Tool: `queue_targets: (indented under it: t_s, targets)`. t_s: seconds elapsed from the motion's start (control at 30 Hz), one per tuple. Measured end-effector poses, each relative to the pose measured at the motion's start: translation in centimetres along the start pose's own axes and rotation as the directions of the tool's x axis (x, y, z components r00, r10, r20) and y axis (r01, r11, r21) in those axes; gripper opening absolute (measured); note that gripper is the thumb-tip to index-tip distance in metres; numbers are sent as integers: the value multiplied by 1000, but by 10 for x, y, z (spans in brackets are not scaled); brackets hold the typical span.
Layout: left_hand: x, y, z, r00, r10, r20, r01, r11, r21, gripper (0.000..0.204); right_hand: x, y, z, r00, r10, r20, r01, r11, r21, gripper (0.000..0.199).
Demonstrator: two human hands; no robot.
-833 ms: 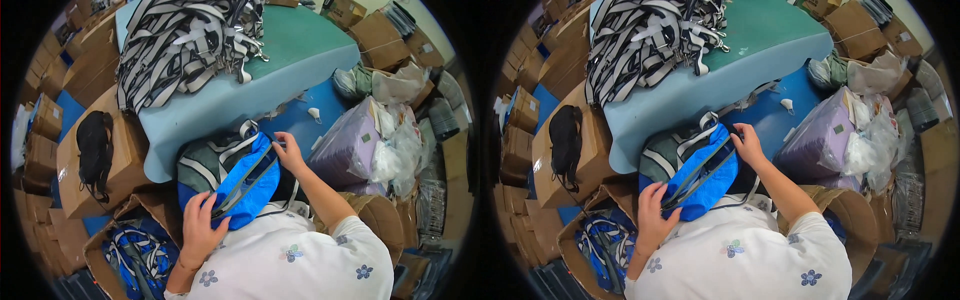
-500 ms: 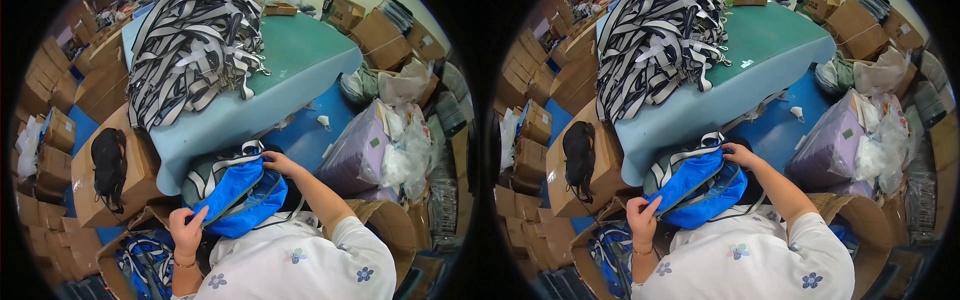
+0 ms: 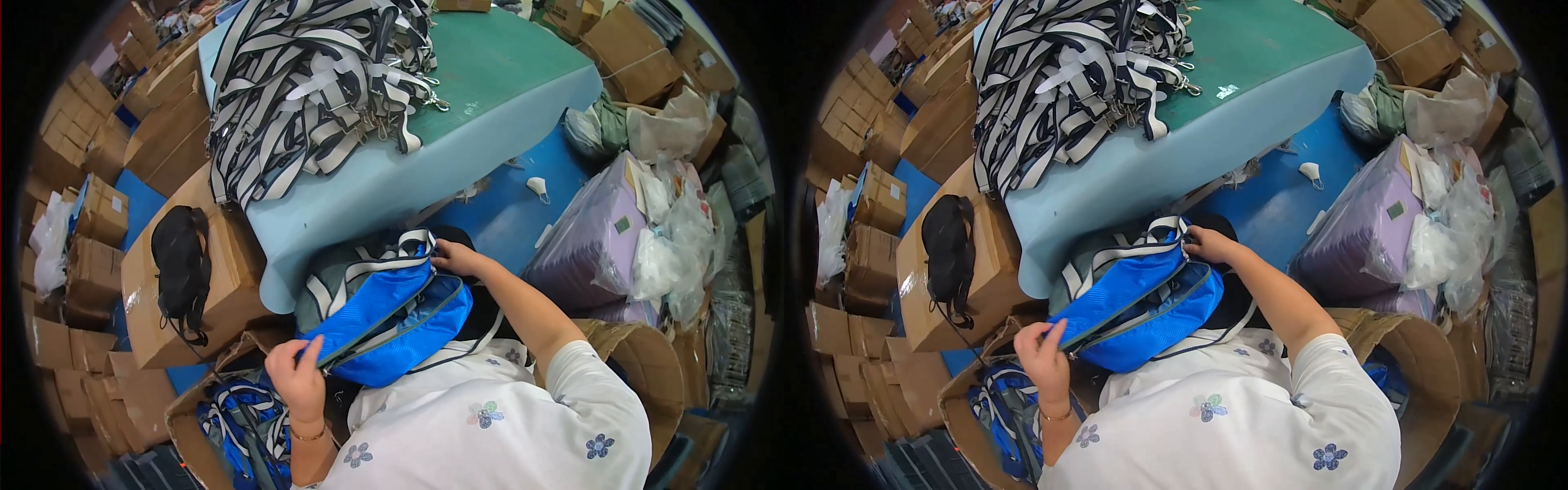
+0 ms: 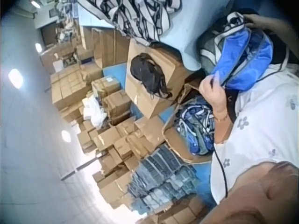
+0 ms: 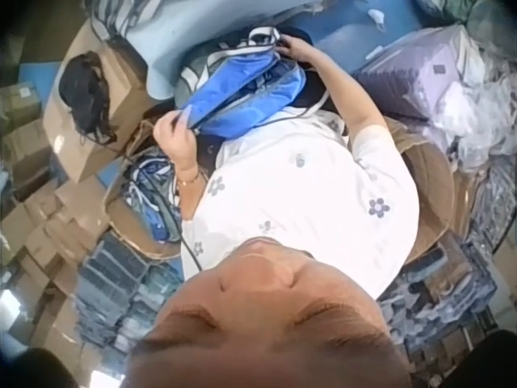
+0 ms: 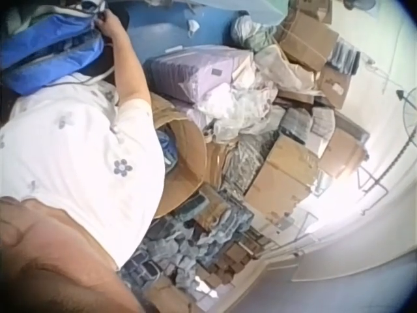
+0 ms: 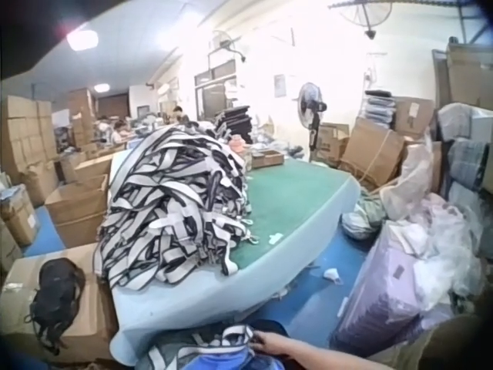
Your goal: Attaching striped shoulder straps with metal clips to blue sports bags.
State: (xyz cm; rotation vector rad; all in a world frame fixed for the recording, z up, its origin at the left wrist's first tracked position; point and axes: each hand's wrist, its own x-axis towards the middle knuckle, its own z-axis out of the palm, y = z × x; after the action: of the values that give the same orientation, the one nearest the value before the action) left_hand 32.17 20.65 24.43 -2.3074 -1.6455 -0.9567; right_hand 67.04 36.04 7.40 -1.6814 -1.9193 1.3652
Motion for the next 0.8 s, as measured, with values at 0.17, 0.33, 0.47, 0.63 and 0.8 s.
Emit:
queue_targets:
  t_s: [0.17,0.33,0.47,0.63,0.8]
  targets:
    - [-1,-38,2,943,-310,-123,312,950,0,42,-12,-25,21,970,-241,-36,235,966,-109,35]
    - [7,-37,-10,908,-387,163,365,919,148,50,-23,-27,29,910,-340,-237,298,934,-196,23]
    - [21,16,-16,988,-39,148,62,986,-153,41,-38,-38,21,862,-427,-272,357,894,-272,20]
    - [22,67,21,851,269,451,102,757,-645,43,-52,-36,6,875,-390,-287,328,913,-242,18]
    - [6,80,68,731,308,609,83,846,-527,52,-24,-24,18,970,-242,-33,244,966,80,37]
